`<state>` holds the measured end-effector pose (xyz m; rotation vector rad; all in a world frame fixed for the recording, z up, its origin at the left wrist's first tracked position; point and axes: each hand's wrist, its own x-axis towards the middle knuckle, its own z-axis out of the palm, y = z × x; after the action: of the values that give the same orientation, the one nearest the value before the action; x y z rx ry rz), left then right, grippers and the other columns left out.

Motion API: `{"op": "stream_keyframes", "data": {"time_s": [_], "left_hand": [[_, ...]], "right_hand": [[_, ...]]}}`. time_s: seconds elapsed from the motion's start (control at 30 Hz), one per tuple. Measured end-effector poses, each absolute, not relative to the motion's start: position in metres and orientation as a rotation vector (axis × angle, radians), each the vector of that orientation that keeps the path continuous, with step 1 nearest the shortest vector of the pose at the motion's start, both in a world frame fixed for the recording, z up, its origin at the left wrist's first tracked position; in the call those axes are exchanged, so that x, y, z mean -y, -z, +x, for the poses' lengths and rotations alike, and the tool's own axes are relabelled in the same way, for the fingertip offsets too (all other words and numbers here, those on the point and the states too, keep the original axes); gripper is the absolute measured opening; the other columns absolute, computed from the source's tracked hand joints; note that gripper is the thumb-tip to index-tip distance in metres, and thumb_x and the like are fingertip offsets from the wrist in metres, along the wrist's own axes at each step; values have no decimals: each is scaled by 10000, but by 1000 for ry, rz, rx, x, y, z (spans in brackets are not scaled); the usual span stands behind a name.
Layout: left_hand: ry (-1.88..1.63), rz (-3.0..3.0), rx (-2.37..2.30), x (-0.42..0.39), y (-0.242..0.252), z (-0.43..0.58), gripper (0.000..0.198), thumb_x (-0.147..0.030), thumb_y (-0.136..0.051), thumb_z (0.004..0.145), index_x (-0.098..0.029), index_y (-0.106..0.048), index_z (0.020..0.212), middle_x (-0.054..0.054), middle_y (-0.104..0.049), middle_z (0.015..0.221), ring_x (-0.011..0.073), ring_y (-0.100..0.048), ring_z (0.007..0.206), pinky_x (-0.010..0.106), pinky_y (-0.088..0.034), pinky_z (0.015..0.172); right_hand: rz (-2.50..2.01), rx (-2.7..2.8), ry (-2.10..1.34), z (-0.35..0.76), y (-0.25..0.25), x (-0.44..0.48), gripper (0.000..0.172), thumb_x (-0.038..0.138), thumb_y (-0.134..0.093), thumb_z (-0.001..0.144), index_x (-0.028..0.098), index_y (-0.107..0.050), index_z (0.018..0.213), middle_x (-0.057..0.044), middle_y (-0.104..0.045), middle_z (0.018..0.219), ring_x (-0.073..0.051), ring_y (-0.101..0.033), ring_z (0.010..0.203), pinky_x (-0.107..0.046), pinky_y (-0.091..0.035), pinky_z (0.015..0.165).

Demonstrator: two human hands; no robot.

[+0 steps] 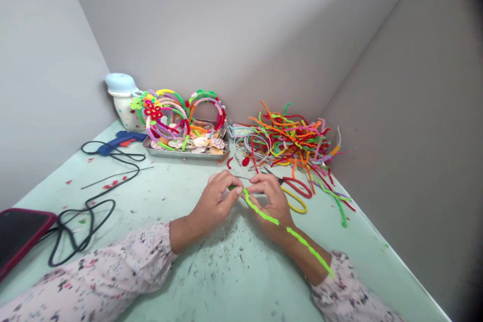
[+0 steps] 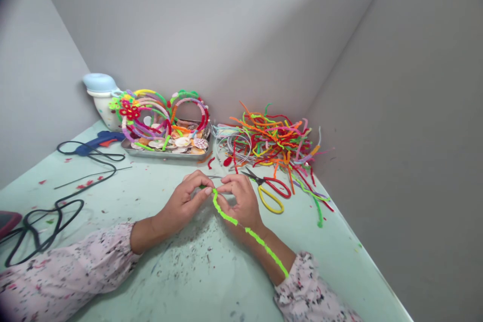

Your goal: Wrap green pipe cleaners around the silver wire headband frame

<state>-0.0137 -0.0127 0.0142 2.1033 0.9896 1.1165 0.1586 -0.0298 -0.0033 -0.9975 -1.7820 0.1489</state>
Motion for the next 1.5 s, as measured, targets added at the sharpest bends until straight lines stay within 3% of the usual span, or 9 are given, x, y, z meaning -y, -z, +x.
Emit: {"op": "stream_keyframes", "data": {"time_s": [0.6,0.93,1.27,1.5], "left_hand": [[-1099,2146,-977,12,-13,-14,166,-275,-465,917,-185,-588,850,21,-584,852,180,-531,874,339,-361,875],[-1107,2152,-967,12,-11,-14,168,-286,-467,914,-185,-589,859,25,-587,848,183,-531,867,340,-370,864],[-1128,2128,-975,13,-12,-14,148,-271,-471,919,-188,-579,860,17,-572,847,176,-524,869,338,-359,864],[-1122,2144,-972,12,-12,-14,149,-272,-472,919,-187,-582,865,19,-578,850,179,-528,874,337,-360,865]], "right_hand": [[-1055,1728,-400,158,-2,35,52,209,-658,807,221,-616,836,-45,-549,987,-194,-565,938,-370,-448,862],[-1031,1719,-473,156,-1,33,53,225,-642,822,220,-624,773,-17,-599,810,-192,-582,841,-369,-444,814],[-1079,1767,-360,156,-2,32,58,237,-620,824,216,-585,865,-34,-614,864,-211,-584,868,-395,-433,837],[-1097,1761,-382,158,0,33,29,235,-592,841,209,-594,827,-36,-613,858,-209,-579,873,-386,-427,848]]}}
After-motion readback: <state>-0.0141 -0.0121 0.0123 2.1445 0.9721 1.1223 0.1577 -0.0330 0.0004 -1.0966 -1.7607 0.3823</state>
